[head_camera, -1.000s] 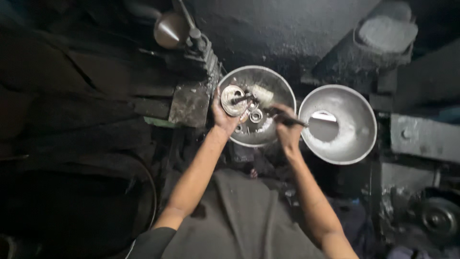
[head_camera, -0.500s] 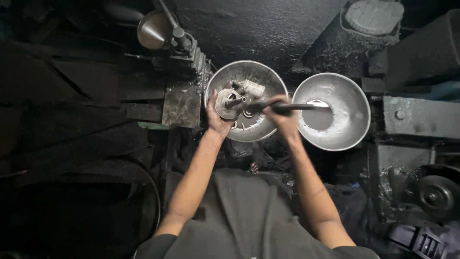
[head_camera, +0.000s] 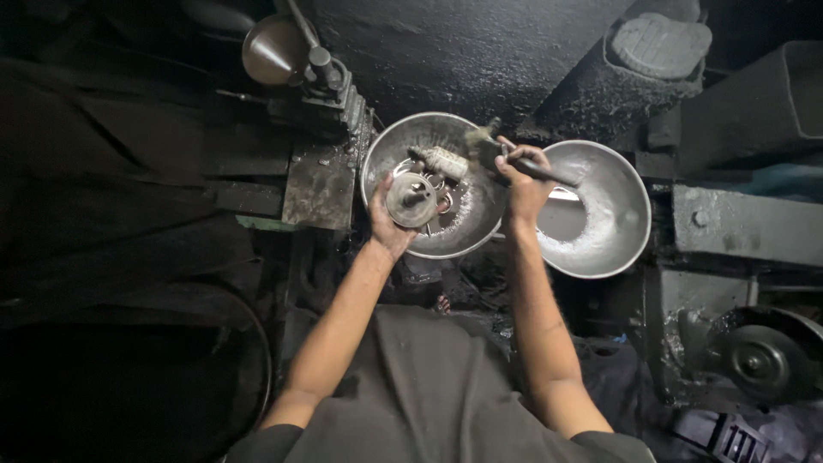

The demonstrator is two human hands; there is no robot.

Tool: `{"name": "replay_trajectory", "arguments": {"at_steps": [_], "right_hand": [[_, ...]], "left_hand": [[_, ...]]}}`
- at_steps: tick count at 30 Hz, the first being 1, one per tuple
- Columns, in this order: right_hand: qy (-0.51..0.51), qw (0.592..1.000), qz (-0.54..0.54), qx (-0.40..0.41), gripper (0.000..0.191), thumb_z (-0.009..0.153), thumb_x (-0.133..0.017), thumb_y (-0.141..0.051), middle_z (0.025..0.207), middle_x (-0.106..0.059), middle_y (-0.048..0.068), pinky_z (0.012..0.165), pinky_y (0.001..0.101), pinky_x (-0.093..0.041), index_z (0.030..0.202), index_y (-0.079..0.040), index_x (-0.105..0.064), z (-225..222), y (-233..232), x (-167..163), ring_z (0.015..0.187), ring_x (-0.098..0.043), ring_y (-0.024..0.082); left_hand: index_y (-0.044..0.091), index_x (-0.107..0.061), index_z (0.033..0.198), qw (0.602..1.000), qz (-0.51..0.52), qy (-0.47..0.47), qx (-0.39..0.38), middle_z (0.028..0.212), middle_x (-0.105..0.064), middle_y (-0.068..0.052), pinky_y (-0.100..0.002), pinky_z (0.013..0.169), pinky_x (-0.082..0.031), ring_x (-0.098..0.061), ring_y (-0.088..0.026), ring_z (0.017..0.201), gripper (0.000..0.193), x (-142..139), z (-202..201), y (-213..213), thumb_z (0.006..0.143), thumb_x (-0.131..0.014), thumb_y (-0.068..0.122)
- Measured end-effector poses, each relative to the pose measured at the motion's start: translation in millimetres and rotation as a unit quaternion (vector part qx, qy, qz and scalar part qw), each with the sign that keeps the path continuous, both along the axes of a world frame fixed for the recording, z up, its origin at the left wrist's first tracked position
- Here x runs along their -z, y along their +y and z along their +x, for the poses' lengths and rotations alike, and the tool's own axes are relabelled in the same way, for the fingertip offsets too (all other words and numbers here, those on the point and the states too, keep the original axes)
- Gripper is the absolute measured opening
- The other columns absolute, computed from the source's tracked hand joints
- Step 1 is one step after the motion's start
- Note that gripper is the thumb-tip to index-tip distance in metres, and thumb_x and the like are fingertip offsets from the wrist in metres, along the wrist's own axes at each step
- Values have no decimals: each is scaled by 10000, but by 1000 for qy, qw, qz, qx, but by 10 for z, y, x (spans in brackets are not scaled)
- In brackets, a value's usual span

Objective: The person grinds the edges of small metal parts against a bench grinder, rotating them to smooth different sides. The person occasionally dips the parts into a metal bowl containing liquid and other small items, then resumes grinding.

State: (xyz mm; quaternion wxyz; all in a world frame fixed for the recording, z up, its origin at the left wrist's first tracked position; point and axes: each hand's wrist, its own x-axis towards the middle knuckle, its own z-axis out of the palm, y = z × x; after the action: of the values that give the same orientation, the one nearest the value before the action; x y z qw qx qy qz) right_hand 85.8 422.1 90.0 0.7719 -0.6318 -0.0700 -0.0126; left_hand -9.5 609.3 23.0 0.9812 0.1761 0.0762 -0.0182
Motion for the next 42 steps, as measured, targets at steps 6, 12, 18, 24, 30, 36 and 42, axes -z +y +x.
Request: {"name": "replay_trajectory", "arguments": {"at_steps": [6,12,18,24,30,36,42], "right_hand": [[1,978,-162,-130,195,813,-766,52,1087,-742,178,838,330,-571,947,-38,-656,122,30,-32,966,-694,217],[-135,988,21,70,171,932,-729,31,1168,-742,156,1014,333,-585,1022,-53,-611,-265,-47,-57,1133,-718,229],[-16,972,-194,-132,83,900,-743,-52,1044,-775,107,679,334,-585,921,-55,-662,-579,75,110,795,-728,186],[-76,951,-237,-185,170,907,-776,-16,962,-688,95,802,283,-565,948,-36,-613,-502,111,114,919,-672,155],[-79,967,-194,-143,148,916,-732,-3,1005,-691,48,853,273,-594,952,-66,-603,-391,119,173,988,-716,137],[-20,961,-269,-56,106,940,-674,3,957,-734,32,803,262,-595,979,-71,-610,-336,17,253,923,-721,122],[-55,936,-337,-85,157,840,-715,-22,976,-746,75,795,322,-580,983,-68,-674,-94,-181,396,918,-703,159]], "left_hand": [[42,-496,1496,996,71,58,3,1326,-654,-167,-461,1003,-579,-676,-296,1168,770,-56,12,-56,968,-510,602],[138,-328,1544,940,302,159,4,1471,-507,-156,-425,802,-542,-611,-308,1225,875,-119,13,40,830,-556,590],[108,-33,1641,891,392,227,-41,1646,-263,-203,-440,1132,-384,-367,-330,1474,1079,202,222,-81,867,-607,594],[57,16,1615,905,355,227,-60,1645,-245,-203,-461,1156,-364,-373,-323,1473,1127,440,348,-179,847,-585,622],[70,73,1620,887,377,264,-39,1630,-316,-218,-446,1173,-324,-373,-314,1471,1159,472,407,-233,852,-580,643],[54,75,1618,901,347,256,-45,1616,-319,-220,-450,1189,-316,-377,-298,1470,1172,463,382,-261,871,-631,616],[98,-32,1610,910,309,275,-17,1513,-419,-247,-480,1092,-407,-486,-342,1349,1101,446,343,-265,812,-676,497]]}}
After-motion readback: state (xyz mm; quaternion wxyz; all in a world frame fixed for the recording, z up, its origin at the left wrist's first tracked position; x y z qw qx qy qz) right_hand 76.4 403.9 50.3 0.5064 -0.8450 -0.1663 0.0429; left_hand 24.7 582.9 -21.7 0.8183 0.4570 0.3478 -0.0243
